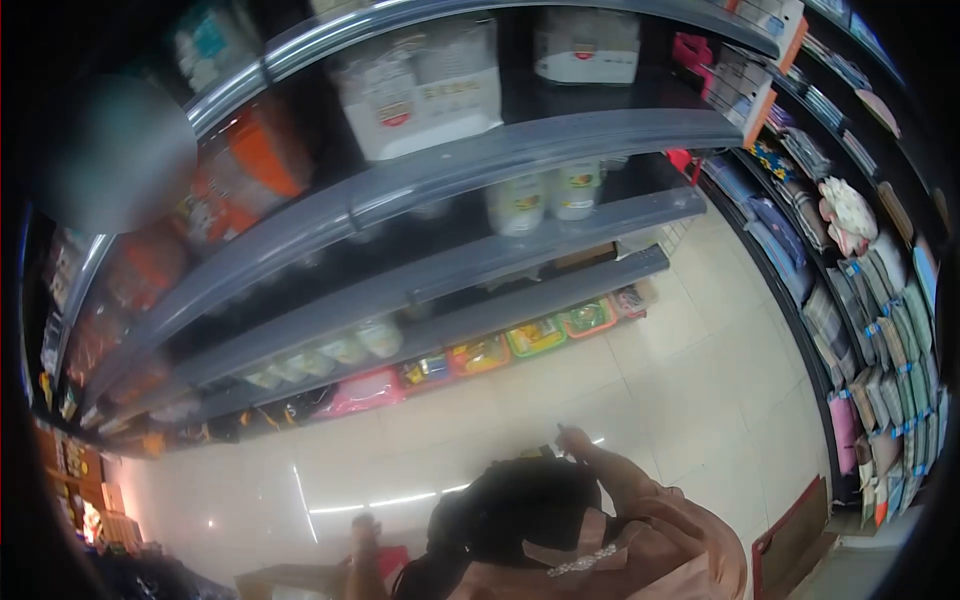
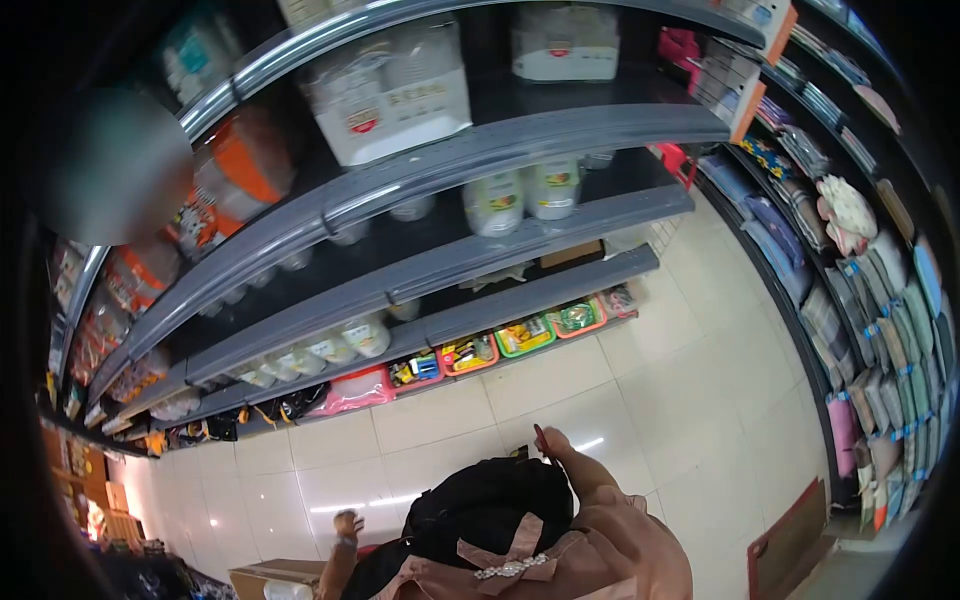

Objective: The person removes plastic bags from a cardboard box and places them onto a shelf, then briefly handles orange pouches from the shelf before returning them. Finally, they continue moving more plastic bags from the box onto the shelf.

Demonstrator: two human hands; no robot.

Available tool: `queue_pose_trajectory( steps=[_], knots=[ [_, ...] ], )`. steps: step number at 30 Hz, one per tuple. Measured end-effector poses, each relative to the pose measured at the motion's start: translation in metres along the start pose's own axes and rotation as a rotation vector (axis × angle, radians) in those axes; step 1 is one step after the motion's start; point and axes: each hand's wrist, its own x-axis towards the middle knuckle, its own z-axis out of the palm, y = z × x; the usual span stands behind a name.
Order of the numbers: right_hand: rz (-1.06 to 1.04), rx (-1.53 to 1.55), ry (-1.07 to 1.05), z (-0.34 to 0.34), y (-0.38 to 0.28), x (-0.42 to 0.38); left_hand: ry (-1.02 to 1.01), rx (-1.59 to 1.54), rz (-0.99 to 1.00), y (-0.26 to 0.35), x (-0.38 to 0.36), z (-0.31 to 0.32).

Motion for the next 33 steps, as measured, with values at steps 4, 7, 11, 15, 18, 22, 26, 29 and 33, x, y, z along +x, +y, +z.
queue_pose_trajectory(
  steps=[4,7,11,15,18,22,26,29,33],
  knots=[
    [-0.539,-0.594,0.232,-0.044,-0.02,0.02,-0.43,0.608,0.505,0.089,0.017,0.179],
    [-0.365,-0.144,0.178,-0.059,-0.011,0.027,-0.642,0.926,0.868,0.167,-0.04,0.291],
    [-0.063,0.372,0.191,-0.062,-0.019,-0.012,-0.87,1.019,0.999,0.242,-0.105,0.379],
    [0.137,0.214,0.19,-0.089,-0.026,-0.046,-0.955,1.06,1.176,0.295,-0.125,0.444],
    [0.199,0.57,0.323,-0.11,0.001,-0.029,-0.997,1.004,1.349,0.341,-0.125,0.487],
    [0.269,0.686,0.341,-0.16,-0.045,-0.017,-0.662,0.658,1.412,0.408,-0.123,0.554],
    [-0.076,0.557,0.459,-0.214,-0.126,0.013,-0.389,0.558,1.318,0.469,-0.105,0.613],
    [-0.23,0.478,0.559,-0.258,-0.219,0.034,-0.287,0.544,1.628,0.456,-0.059,0.637],
    [-0.575,0.436,0.538,-0.306,-0.327,0.048,-0.293,0.647,1.659,0.454,-0.063,0.64]
  ],
)
